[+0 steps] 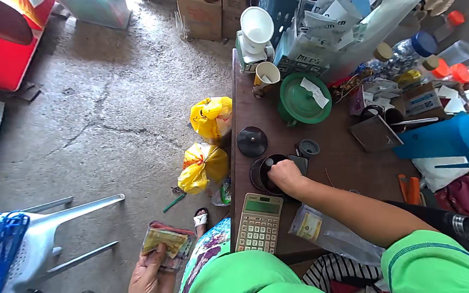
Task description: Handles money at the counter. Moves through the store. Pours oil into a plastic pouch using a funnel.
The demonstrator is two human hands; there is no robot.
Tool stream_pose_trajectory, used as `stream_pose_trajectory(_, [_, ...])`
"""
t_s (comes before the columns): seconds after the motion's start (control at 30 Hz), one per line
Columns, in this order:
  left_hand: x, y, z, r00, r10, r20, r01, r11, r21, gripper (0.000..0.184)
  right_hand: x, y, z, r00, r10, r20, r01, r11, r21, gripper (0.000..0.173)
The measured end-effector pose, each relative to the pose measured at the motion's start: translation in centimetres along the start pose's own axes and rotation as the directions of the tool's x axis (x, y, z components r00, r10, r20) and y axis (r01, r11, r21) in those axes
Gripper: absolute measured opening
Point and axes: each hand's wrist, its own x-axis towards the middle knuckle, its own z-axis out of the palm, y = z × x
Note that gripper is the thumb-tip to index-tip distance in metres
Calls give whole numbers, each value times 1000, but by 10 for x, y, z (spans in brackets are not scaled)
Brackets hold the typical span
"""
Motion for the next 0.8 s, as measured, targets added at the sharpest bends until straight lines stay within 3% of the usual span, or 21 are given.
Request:
stream_pose_trajectory(0.2, [-1,-1,-4,1000,-5,-11,5,1000,-27,29,9,0,3,998,-45,39,47,997,-59,28])
stream_pose_trajectory(0.5, [-1,4,-20,1000,-8,-13,7,999,-53,29,8,7,8,997,-64,-48,61,995,-74,25])
stream_pose_trajectory(0.6, [-2,11,-24,1000,-3,-28,2,999,-43,29,-12,26,4,977,-67,-203,99,984,151,22])
stream_pose_trajectory(0.7, [0,15,-29,1000,2,-16,-3,999,-33,31,-36,53,8,941,-19,-337,222,786,577,25])
stream_pose_trajectory(0.8, [3,17,-29,1000,-14,27,14,1000,-15,31,-48,66,23,924,56,-377,327,395,859,16])
